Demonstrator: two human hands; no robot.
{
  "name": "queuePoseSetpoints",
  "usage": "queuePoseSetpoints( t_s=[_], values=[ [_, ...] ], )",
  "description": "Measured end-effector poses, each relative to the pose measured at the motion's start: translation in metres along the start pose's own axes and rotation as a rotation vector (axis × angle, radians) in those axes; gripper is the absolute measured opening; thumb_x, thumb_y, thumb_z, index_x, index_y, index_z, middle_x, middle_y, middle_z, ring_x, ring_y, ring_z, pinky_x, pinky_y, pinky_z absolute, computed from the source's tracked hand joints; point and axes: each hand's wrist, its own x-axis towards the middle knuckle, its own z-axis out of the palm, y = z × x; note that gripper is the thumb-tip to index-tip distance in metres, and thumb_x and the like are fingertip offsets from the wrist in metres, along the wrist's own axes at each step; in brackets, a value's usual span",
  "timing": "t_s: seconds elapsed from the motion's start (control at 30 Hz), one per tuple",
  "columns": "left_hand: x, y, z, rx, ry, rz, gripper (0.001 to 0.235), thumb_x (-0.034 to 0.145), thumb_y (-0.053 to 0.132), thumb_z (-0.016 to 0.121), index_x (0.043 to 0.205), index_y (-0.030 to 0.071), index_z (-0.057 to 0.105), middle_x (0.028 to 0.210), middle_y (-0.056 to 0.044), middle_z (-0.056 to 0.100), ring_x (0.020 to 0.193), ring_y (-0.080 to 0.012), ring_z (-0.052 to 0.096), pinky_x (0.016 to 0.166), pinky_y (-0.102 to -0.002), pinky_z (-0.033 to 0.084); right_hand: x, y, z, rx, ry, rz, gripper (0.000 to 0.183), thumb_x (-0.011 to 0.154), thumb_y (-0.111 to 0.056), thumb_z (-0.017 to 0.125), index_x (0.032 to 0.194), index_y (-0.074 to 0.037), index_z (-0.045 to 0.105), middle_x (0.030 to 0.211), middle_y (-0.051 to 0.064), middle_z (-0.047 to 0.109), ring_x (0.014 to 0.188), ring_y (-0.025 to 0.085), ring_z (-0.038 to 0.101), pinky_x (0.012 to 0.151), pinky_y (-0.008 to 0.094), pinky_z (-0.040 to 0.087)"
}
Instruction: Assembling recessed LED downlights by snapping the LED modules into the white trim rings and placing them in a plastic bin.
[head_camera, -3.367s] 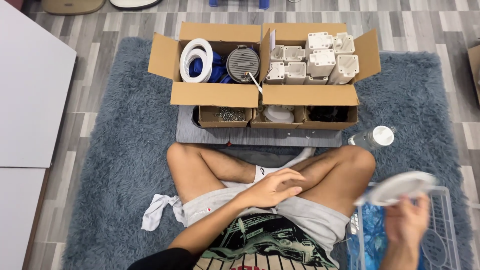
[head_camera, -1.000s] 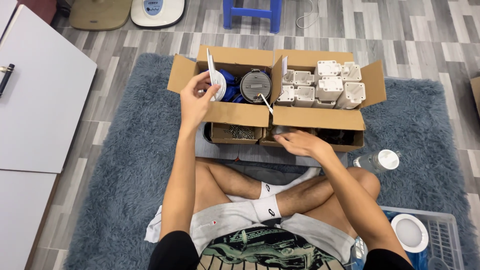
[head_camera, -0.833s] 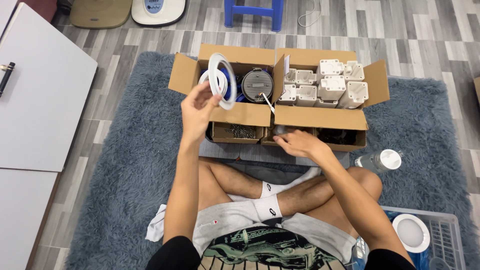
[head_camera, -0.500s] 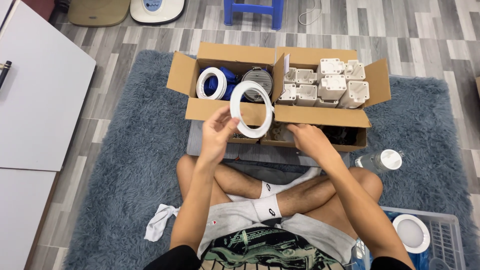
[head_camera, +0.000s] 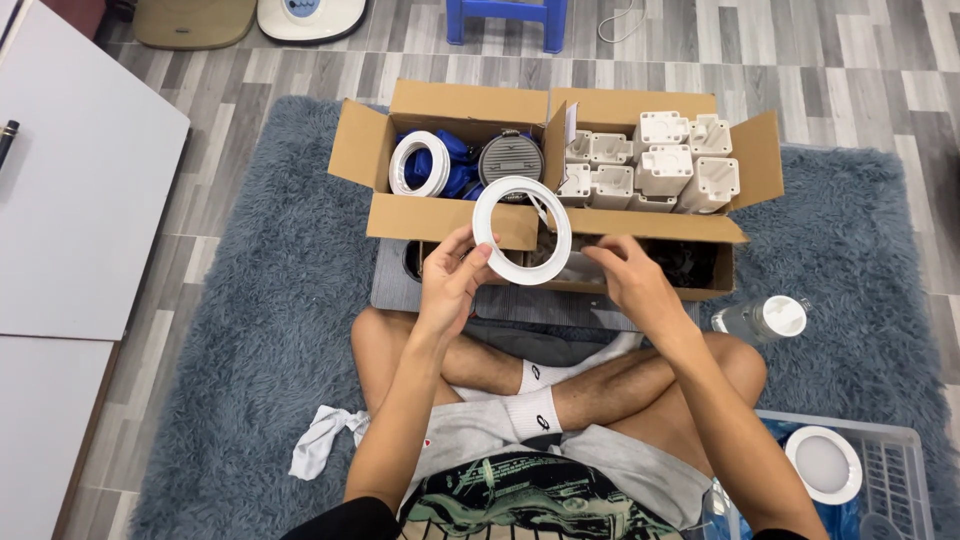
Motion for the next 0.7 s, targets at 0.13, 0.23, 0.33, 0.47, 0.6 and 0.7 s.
queuePoseSetpoints(
  t_s=[0.13,0.23,0.33,0.47,0.6,0.7],
  values=[
    [0.002,-0.003,-0.002,-0.011,0.019,-0.005,0.043,0.103,0.007,0.077,0.142,-0.006,0.064,0.122,-0.021,0.073,0.098,-0.0233,0.078,0.08,-0.037,0.073,-0.006,0.009,0.002,0.026,0.071,0.029,0.021,0.108,-0.002,0.07,0.118,-0.017,0.08,0.108,0.001,0.074,0.1,0.025,0.079,0.085,0.034,0.067],
    [0.002,-0.001,0.0,-0.007,0.027,-0.002,0.044,0.103,0.008,0.077,0.143,-0.007,0.063,0.123,-0.021,0.073,0.099,-0.0233,0.078,0.08,-0.037,0.073,-0.001,0.003,-0.01,-0.012,0.223,-0.079,0.008,0.101,-0.009,0.084,0.104,-0.017,0.083,0.099,0.0,0.076,0.091,0.024,0.076,0.082,0.035,0.063],
    [0.004,-0.001,0.003,0.033,0.029,0.004,0.046,0.104,0.009,0.076,0.144,-0.007,0.061,0.124,-0.02,0.071,0.101,-0.0236,0.077,0.081,-0.037,0.073,-0.007,0.013,-0.017,0.094,0.227,-0.034,0.013,0.1,-0.008,0.086,0.106,-0.019,0.084,0.099,-0.001,0.078,0.09,0.024,0.075,0.083,0.035,0.062],
    [0.003,-0.002,0.004,0.061,0.034,0.012,0.046,0.105,0.01,0.076,0.144,-0.008,0.061,0.124,-0.021,0.071,0.103,-0.0235,0.076,0.082,-0.037,0.072,-0.01,0.017,-0.045,0.301,0.261,0.104,0.013,0.102,-0.006,0.086,0.106,-0.019,0.084,0.099,-0.001,0.081,0.088,0.023,0.077,0.08,0.033,0.062],
    [0.003,-0.005,0.009,0.149,-0.015,0.017,0.044,0.106,0.01,0.073,0.146,-0.004,0.06,0.128,-0.022,0.068,0.108,-0.0275,0.075,0.084,-0.039,0.072,-0.008,0.021,-0.054,0.677,0.351,0.346,0.018,0.106,0.002,0.082,0.124,-0.001,0.078,0.105,0.013,0.076,0.086,0.018,0.073,0.077,0.033,0.064],
    [0.0,-0.019,0.02,0.19,-0.069,0.01,0.043,0.105,0.008,0.072,0.145,-0.002,0.061,0.129,-0.024,0.067,0.111,-0.033,0.074,0.084,-0.042,0.072,0.007,0.01,-0.048,0.812,0.342,0.382,0.025,0.108,0.002,0.078,0.132,0.004,0.073,0.112,0.013,0.073,0.094,0.016,0.072,0.079,0.033,0.065]
  ],
)
